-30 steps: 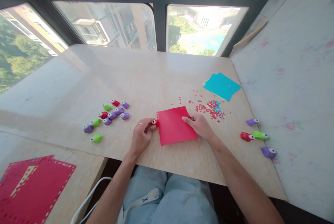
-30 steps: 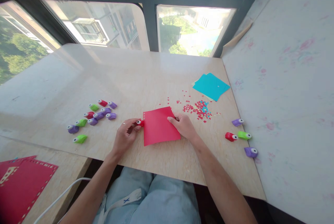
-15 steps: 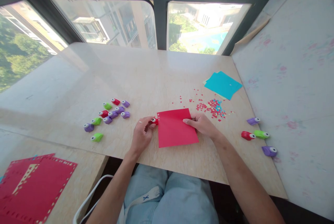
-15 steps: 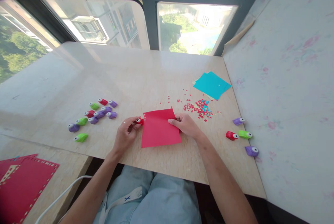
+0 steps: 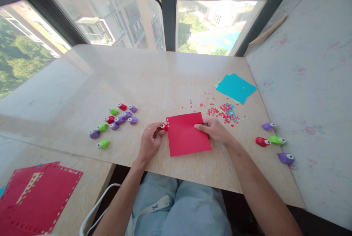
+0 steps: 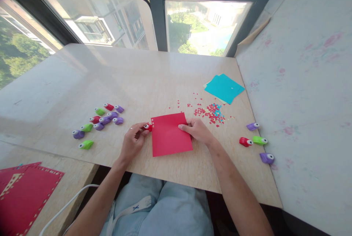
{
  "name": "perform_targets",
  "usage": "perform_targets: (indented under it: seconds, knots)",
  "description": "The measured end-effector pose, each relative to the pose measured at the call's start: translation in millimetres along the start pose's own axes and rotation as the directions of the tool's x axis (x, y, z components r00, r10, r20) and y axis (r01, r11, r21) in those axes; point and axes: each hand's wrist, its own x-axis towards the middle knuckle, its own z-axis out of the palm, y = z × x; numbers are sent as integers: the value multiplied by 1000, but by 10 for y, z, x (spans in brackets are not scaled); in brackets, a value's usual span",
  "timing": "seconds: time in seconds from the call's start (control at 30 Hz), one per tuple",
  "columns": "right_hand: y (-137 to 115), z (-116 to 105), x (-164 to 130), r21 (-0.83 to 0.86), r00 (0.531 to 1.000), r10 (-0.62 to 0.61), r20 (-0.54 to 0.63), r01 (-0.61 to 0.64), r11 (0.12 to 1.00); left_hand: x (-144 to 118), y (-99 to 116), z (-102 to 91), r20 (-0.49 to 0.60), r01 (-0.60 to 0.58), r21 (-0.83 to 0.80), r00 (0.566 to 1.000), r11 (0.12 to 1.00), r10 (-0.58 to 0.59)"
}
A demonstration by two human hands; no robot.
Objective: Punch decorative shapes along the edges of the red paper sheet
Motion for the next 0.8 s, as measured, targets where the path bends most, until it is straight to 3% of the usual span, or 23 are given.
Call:
perform_targets:
  seconds: [0.43,0.8]
  knots:
    - [-46,40,-15,178,997,60,-57,-49,983,-9,-11,0,10,-26,-52,1000,998,26]
    - [-55,44,-23,145,995,71,-69,-61,988,-12,0,-3,-8,1,-87,1000,996,-2]
